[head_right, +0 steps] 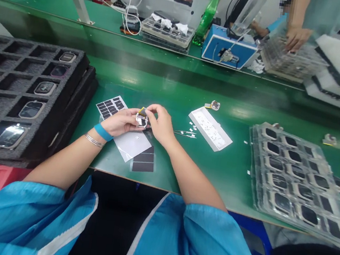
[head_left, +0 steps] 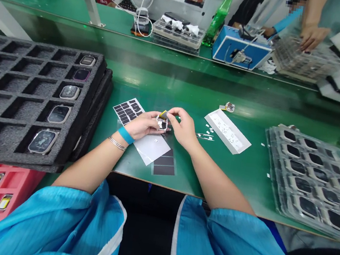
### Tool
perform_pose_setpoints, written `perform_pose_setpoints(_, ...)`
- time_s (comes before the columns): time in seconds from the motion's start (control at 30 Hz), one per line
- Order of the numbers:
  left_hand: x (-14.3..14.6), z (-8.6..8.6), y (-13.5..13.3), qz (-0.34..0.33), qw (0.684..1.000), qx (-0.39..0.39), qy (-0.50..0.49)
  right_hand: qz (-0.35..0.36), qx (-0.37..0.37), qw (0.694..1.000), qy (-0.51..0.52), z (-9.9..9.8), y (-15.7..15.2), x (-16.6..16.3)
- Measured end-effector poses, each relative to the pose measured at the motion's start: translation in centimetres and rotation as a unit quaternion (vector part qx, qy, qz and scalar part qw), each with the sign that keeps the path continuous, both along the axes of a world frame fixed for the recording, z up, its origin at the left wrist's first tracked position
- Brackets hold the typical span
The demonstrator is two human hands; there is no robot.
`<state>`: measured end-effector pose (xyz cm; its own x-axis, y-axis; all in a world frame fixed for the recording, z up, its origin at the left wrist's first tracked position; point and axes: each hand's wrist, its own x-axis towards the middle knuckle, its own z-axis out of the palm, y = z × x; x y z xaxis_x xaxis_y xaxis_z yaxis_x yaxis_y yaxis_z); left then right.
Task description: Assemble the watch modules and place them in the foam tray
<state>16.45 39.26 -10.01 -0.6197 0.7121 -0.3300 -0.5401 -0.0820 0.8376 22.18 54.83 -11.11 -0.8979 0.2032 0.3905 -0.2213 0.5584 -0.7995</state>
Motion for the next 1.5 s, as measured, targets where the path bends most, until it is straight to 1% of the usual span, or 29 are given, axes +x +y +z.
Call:
perform_pose_setpoints(0.13, 0.2, -0.1, 0.3, 0.037, 0.998, -0.036, 0.023, 0.013, 0.076, 0.997, 0.017, -0.1, -0.4, 0.3)
perform_pose_setpoints(0.23, 0.2, 0.0, 0.3, 0.065, 0.997, -0.051, 0.002, 0.024, 0.142, 0.989, 0.037, -0.2, -0.7, 0.6)
perform_pose_setpoints(0.33, -0.2, 0.2, 0.0, 0.071, 0.996, -0.007, -0.046, 0.04, 0.189, 0.98, 0.053, -0.3, -0.7, 0.7)
perform_pose_setpoints(0.43, -0.9, 0.0, -0.3, 0.073, 0.994, 0.03, -0.077, 0.052, 0.205, 0.975, 0.065, -0.4, -0.5, 0.5)
perform_pose_setpoints(0.5, -1.1, -0.1, -0.4, 0.078, 0.994, 0.033, -0.066, 0.056, 0.191, 0.977, 0.073, -0.6, -0.4, 0.4)
perform_pose_setpoints(0.57, -0.9, -0.3, -0.4, 0.08, 0.995, 0.039, -0.047, 0.048, 0.144, 0.985, 0.078, -0.9, -0.3, 0.3)
perform_pose_setpoints(0.63, -0.5, -0.6, -0.2, 0.079, 0.995, 0.054, -0.035, 0.031, 0.05, 0.997, 0.059, -1.3, -0.2, 0.3)
perform_pose_setpoints(0.67, -0.4, -0.8, 0.0, 0.071, 0.995, 0.062, -0.033, 0.027, -0.017, 0.999, 0.03, -1.7, 0.0, 0.2)
perform_pose_setpoints(0.7, -0.4, -1.1, 0.3, 0.063, 0.995, 0.066, -0.03, 0.033, -0.094, 0.995, -0.016, -2.0, 0.2, 0.0)
perform_pose_setpoints(0.77, -1.0, -2.0, 0.8, 0.033, 0.997, 0.071, -0.027, 0.067, -0.211, 0.967, -0.128, -2.8, 0.6, -0.6)
perform_pose_setpoints(0.8, -1.4, -2.5, 1.0, 0.031, 0.996, 0.077, -0.022, 0.085, -0.233, 0.955, -0.161, -3.1, 0.7, -0.8)
perform_pose_setpoints(0.87, -2.2, -3.3, 1.4, 0.032, 0.996, 0.078, -0.009, 0.078, -0.229, 0.956, -0.169, -3.3, 0.5, -0.9)
perform_pose_setpoints(0.97, -2.6, -4.1, 1.8, 0.022, 0.996, 0.089, -0.002, 0.04, -0.194, 0.972, -0.129, -2.8, -0.3, -0.2)
perform_pose_setpoints(1.1, -2.6, -4.7, 2.1, -0.001, 0.991, 0.135, -0.011, -0.005, -0.195, 0.976, -0.1, -2.1, -1.6, 0.8)
perform_pose_setpoints(1.2, -2.6, -4.8, 1.8, -0.01, 0.992, 0.124, 0.016, -0.018, -0.198, 0.976, -0.092, -1.9, -1.8, 1.1)
perform_pose_setpoints(1.3, -2.4, -4.1, 1.3, -0.012, 0.995, 0.081, 0.061, -0.015, -0.191, 0.976, -0.103, -1.9, -1.9, 1.0)
perform_pose_setpoints(1.4, -2.0, -2.5, 0.7, -0.006, 0.994, 0.05, 0.096, -0.007, -0.194, 0.974, -0.114, -2.0, -2.0, 0.4)
perform_pose_setpoints(1.47, -1.7, -1.3, 0.4, 0.013, 0.994, 0.026, 0.104, 0.01, -0.197, 0.974, -0.111, -2.0, -1.8, -0.2)
perform_pose_setpoints(1.5, -1.5, -0.7, 0.2, 0.035, 0.993, 0.02, 0.109, 0.017, -0.188, 0.976, -0.106, -1.9, -1.5, -0.4)
